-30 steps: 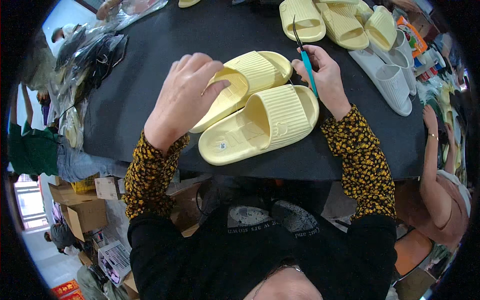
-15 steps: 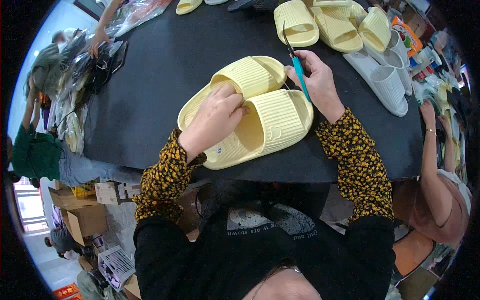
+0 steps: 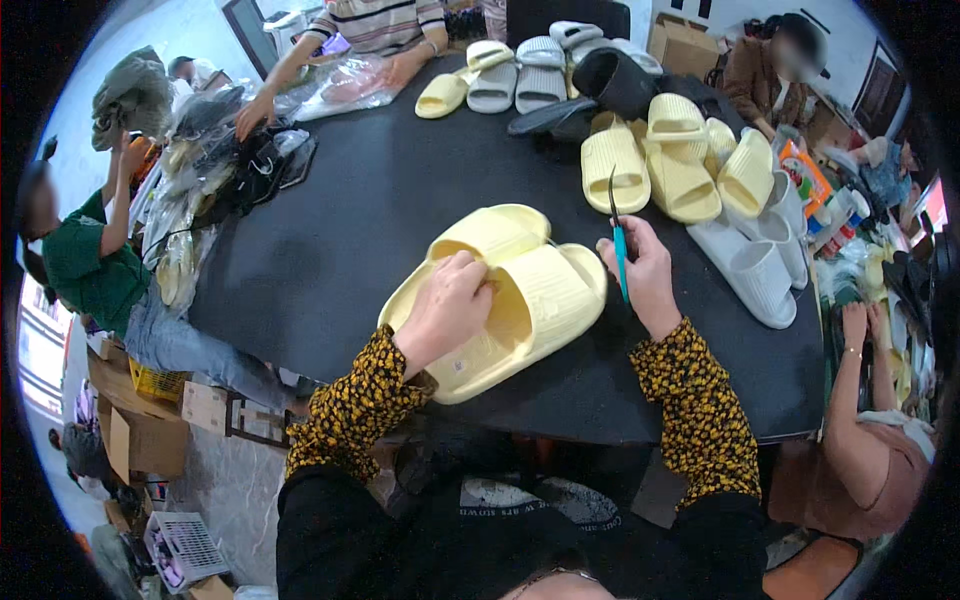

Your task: Trimming excess material from rubber slippers using a pair of snips.

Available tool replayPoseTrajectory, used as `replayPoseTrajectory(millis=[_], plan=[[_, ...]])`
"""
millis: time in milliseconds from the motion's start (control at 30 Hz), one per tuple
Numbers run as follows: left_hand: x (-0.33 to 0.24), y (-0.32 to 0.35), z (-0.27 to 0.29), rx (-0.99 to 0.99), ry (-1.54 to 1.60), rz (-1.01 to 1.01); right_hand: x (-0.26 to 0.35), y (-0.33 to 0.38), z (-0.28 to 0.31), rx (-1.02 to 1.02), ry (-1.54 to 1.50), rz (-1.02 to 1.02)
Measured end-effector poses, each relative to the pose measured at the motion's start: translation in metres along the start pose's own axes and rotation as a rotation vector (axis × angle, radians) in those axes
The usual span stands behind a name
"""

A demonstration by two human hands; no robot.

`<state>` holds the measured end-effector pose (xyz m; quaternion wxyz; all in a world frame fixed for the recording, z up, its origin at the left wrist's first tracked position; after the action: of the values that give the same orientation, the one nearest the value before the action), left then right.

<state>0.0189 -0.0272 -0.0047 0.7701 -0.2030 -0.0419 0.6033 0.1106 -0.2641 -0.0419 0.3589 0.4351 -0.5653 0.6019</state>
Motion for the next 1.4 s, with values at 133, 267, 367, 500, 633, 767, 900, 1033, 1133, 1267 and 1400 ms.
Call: replayPoseTrajectory(millis=[133, 267, 367, 500, 633, 767, 900, 1033, 1133, 1267, 1400], plan=[[0.025, 0.001, 0.013, -0.042, 0.065, 0.248, -0.004, 0.000, 0.001, 0.010, -0.029, -0.025], [0.045, -0.001, 0.020, -0.148, 0.028, 0.291, -0.003, -0.001, -0.003, 0.044, 0.019, -0.022], [0.051, -0.008, 0.013, -0.207, 0.174, 0.327, -0.002, -0.001, -0.003, 0.066, 0.049, 0.030], [0.050, -0.011, 0.003, -0.192, 0.211, 0.407, 0.005, -0.001, -0.010, 0.108, 0.133, 0.075], [0.036, -0.011, -0.003, -0.094, 0.119, 0.345, 0.011, 0.001, -0.017, 0.146, 0.129, 0.079], [0.024, -0.009, -0.013, -0.019, 0.102, 0.260, 0.012, 0.001, -0.020, 0.166, 0.177, 0.084], [0.026, -0.009, -0.017, 0.027, 0.081, 0.261, 0.006, 0.001, -0.020, 0.165, 0.078, 0.013], [0.024, -0.004, -0.015, 0.034, 0.041, 0.206, 0.004, 0.002, -0.021, 0.170, 0.164, 0.073], [0.027, 0.003, -0.007, 0.157, 0.037, 0.200, 0.009, 0.004, -0.023, 0.175, 0.200, 0.077], [0.027, 0.013, -0.004, 0.050, 0.116, 0.090, 0.006, 0.005, -0.021, 0.181, 0.269, 0.094], [0.022, 0.018, -0.003, -0.033, 0.094, 0.021, 0.007, 0.005, -0.019, 0.177, 0.343, 0.171]])
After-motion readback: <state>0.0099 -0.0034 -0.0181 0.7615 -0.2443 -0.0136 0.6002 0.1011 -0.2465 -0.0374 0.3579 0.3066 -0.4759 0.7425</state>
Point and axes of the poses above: each hand's wrist, its own y-axis away from the middle knuckle, its own z-axis out of the back of the hand, x = y × z, the point moved 5 cm from there along -y, towards the middle knuckle, and after that the axes turned 15 degrees about -y, right-handed, at the moved point
